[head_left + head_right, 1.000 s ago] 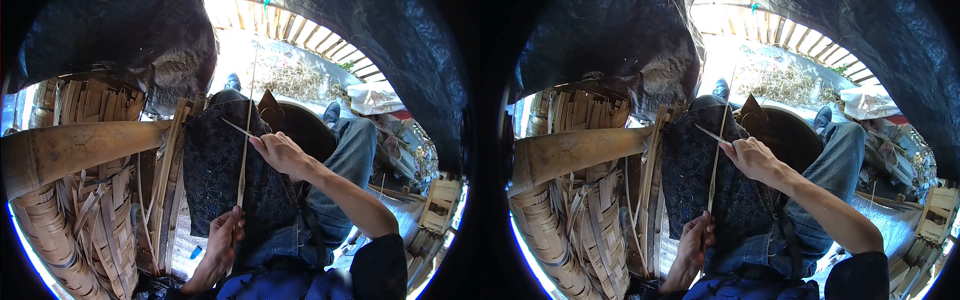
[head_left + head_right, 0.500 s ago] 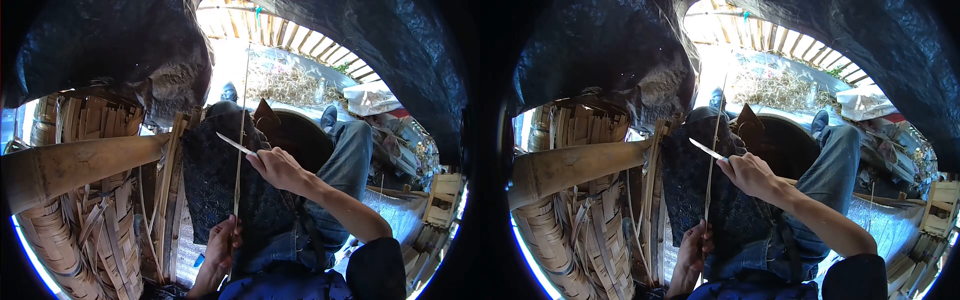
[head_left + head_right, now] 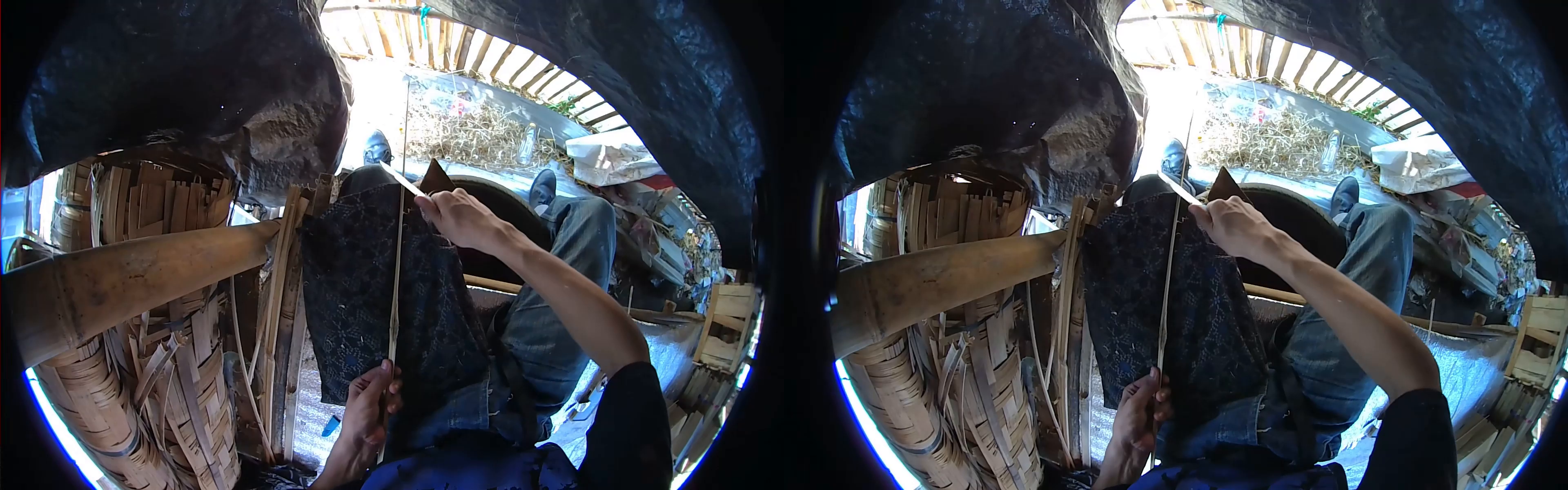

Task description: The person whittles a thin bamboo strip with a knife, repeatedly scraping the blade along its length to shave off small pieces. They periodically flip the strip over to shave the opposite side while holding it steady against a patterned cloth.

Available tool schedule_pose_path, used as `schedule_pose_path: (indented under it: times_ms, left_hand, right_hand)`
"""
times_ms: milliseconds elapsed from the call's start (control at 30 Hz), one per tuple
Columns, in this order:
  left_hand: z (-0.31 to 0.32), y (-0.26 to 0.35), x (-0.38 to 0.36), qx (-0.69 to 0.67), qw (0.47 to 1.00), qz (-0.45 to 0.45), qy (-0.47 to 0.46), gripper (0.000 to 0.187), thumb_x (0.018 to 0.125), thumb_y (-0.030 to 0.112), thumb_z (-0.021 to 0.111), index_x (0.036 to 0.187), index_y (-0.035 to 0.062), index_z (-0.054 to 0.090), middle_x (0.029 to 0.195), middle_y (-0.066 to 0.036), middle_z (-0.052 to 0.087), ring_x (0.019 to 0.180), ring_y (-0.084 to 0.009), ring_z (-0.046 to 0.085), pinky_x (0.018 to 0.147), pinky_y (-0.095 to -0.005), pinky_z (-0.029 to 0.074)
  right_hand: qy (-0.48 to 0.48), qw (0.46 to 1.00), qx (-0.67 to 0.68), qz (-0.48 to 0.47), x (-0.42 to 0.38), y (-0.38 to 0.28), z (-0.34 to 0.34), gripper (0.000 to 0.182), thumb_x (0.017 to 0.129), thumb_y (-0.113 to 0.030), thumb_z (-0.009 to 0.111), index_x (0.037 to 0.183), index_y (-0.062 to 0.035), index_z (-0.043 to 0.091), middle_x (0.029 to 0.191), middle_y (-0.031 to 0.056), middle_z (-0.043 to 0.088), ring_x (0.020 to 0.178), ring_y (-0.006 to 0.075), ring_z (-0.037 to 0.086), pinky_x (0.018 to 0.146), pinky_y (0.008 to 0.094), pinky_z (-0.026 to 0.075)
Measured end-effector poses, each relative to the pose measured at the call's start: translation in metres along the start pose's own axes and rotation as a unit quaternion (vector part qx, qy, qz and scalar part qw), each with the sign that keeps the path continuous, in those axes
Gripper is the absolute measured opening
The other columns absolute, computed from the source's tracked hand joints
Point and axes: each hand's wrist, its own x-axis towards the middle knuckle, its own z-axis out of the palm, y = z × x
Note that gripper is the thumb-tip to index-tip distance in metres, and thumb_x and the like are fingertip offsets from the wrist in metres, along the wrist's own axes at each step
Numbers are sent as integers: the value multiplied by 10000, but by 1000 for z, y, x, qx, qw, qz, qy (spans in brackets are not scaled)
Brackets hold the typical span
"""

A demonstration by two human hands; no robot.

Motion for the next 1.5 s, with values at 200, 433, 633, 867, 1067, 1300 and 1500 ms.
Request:
schedule_pose_path:
  times_ms: [200, 433, 633, 867, 1067, 1300, 1500]
  left_hand:
    - [3, 4, 3, -18, 1000, 4, -16, 264, 945, 283, 528, 916, 22, 561, 665, -11, 495, 478, -84, 404, 441, -205, 326]
    - [3, 2, 6, -12, 999, 15, -33, 251, 938, 270, 541, 888, 29, 587, 658, -5, 519, 482, -71, 425, 438, -198, 332]
    - [5, 1, 8, 20, 999, 32, 8, 248, 923, 272, 567, 864, 33, 599, 640, -2, 525, 484, -79, 449, 431, -203, 334]
    - [9, 1, 6, 39, 998, 38, 14, 243, 919, 265, 575, 861, 30, 595, 637, -4, 519, 473, -82, 436, 430, -208, 333]
    - [10, 3, 5, 9, 1000, 24, 9, 240, 914, 261, 583, 863, 27, 595, 635, -9, 518, 473, -81, 436, 431, -203, 331]
    - [10, 3, 6, 30, 999, 31, 12, 264, 905, 281, 598, 865, 20, 595, 637, -7, 518, 475, -75, 435, 431, -197, 338]
    - [11, 2, 7, 26, 999, 33, 27, 266, 900, 282, 605, 862, 19, 599, 631, -4, 515, 475, -71, 434, 429, -196, 338]
  right_hand:
    - [169, 968, -9, -187, -26, -1, 22, 502, 1002, -313, 354, 630, -5, 487, 434, 118, 439, 344, 226, 454, 384, 388, 364]
    - [30, 996, 29, -82, -92, -25, 29, 391, 955, -285, 480, 665, -23, 478, 514, 211, 452, 510, 412, 507, 443, 442, 369]
    - [17, 998, -20, -64, -85, -32, 26, 472, 961, -341, 458, 611, -27, 497, 509, 193, 501, 483, 385, 534, 435, 451, 401]
    - [18, 997, -48, -56, -59, -20, 15, 547, 985, -372, 378, 613, -8, 545, 509, 166, 552, 439, 302, 577, 395, 402, 441]
    - [-24, 994, 52, -88, -78, -19, 19, 567, 984, -393, 372, 567, -26, 489, 465, 169, 488, 417, 310, 543, 402, 406, 424]
    - [-21, 998, -17, -57, -75, -28, 22, 577, 980, -401, 385, 558, -21, 489, 448, 154, 488, 375, 291, 522, 381, 396, 419]
    - [-20, 998, -19, -54, -70, -30, 23, 578, 979, -399, 390, 566, -14, 513, 440, 143, 495, 386, 281, 544, 393, 388, 446]
